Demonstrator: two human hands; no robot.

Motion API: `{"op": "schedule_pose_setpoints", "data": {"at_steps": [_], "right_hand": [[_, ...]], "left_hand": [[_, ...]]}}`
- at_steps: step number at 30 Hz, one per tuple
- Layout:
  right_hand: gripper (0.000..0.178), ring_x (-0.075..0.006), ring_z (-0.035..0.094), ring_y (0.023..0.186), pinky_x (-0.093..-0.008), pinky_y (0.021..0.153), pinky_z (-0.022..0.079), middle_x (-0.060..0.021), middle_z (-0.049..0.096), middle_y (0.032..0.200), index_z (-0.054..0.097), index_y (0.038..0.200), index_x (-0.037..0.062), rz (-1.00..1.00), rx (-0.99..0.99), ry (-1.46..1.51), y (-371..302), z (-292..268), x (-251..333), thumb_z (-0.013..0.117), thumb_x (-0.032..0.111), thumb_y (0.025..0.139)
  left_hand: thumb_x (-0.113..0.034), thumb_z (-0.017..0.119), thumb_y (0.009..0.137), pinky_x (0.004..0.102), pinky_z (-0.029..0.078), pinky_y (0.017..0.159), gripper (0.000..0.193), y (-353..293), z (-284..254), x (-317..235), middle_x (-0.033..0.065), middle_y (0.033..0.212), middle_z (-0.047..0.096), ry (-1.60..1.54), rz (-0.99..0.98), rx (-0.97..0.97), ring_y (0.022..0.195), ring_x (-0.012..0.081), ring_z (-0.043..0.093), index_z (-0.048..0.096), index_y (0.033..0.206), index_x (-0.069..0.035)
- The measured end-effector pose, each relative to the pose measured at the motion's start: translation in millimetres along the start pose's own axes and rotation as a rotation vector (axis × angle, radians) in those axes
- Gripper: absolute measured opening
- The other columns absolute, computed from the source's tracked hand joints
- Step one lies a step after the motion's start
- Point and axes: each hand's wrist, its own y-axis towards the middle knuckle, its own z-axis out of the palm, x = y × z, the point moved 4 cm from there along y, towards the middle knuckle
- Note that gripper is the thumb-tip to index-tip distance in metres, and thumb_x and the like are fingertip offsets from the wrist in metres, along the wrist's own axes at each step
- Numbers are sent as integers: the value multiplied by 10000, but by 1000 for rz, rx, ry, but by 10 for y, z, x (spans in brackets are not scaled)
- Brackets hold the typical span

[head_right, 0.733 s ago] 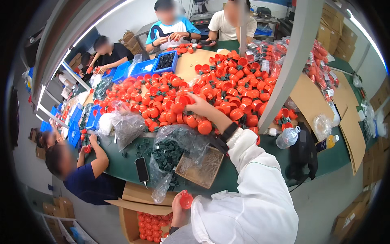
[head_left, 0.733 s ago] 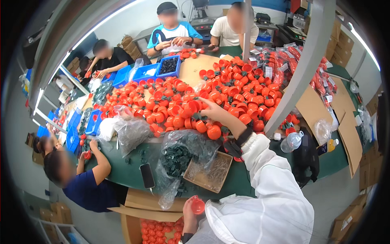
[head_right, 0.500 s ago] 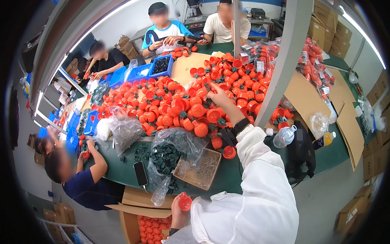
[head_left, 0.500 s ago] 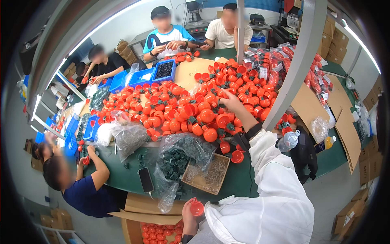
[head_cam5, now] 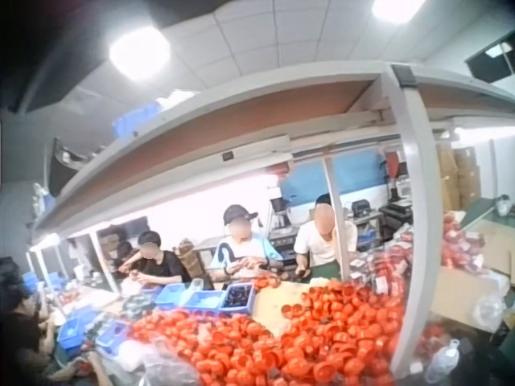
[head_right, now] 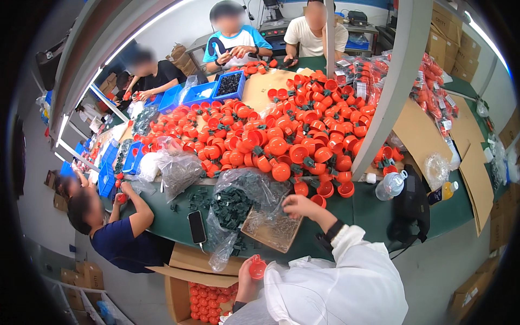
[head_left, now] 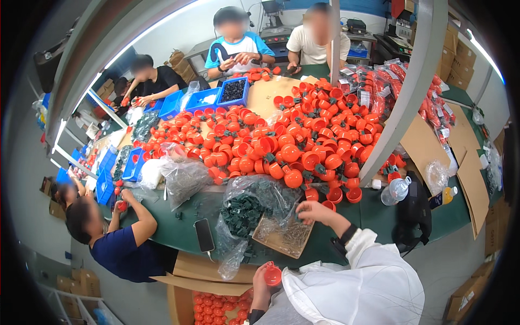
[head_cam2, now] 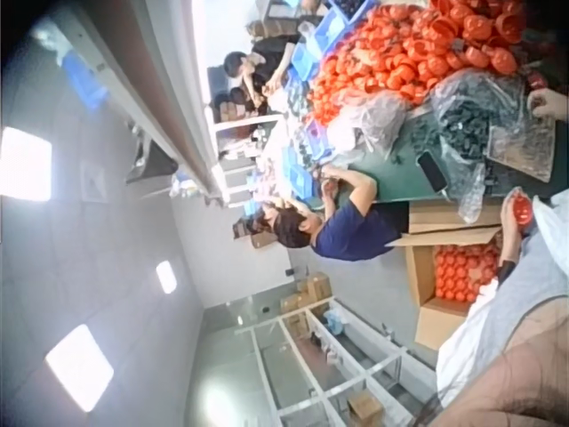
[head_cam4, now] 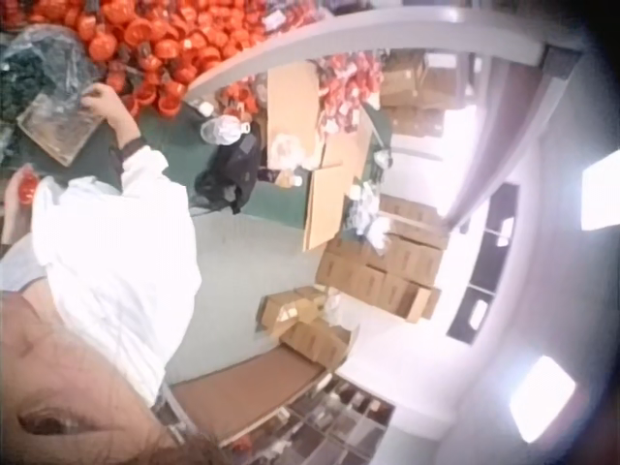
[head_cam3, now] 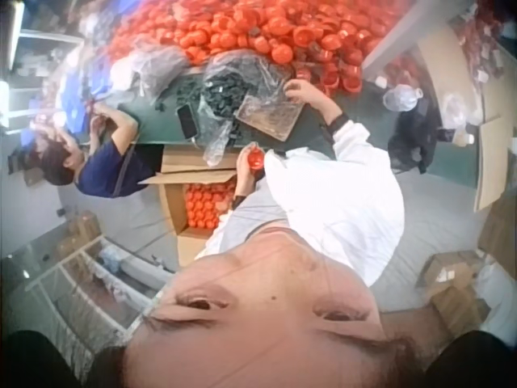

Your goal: Assembling small red and green plastic components into finished units at a factory assembly line.

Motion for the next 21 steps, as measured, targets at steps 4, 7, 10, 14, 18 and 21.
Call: {"op": "schedule_pose_setpoints", "data": {"at_steps": [4,7,10,14,18,21], "right_hand": [[200,-103,585,592,-209,518,452,-13,570,758,535,950,65,114,-71,79,-83,-27,-428,597,132,773],[195,-112,585,557,-216,512,448,-16,561,732,528,937,59,44,-86,30,-53,-34,-591,578,121,759],[184,-122,577,503,-223,478,442,-20,554,705,517,923,46,-28,-65,-13,-19,-26,-562,555,105,753],[174,-133,550,421,-229,394,417,-27,550,689,509,910,33,-20,-32,-10,32,-63,-545,537,103,753],[175,-132,539,395,-226,360,410,-30,542,659,510,916,32,-7,-35,-5,23,-73,-515,527,74,748],[166,-132,536,392,-223,364,411,-27,542,665,509,911,34,-29,-33,6,22,-47,-497,524,74,750]], "left_hand": [[-92,374,865,332,481,783,268,-26,24,21,161,986,582,-24,-41,-38,895,238,592,496,1065,39],[-98,379,868,330,482,782,270,-35,24,42,150,990,582,-44,-28,-29,895,233,591,496,1068,41],[-107,384,872,332,481,785,274,-40,20,66,135,999,581,-30,-55,-12,895,224,589,495,1072,43],[-119,387,874,328,476,796,286,-23,42,76,141,998,581,5,-68,-9,899,218,588,486,1089,42],[-127,379,878,319,468,809,296,-21,242,-8,157,1005,582,3,-65,122,916,224,586,479,1103,37],[-129,371,881,312,464,813,301,141,372,-14,160,1009,584,26,17,225,927,223,584,474,1110,37]]}}
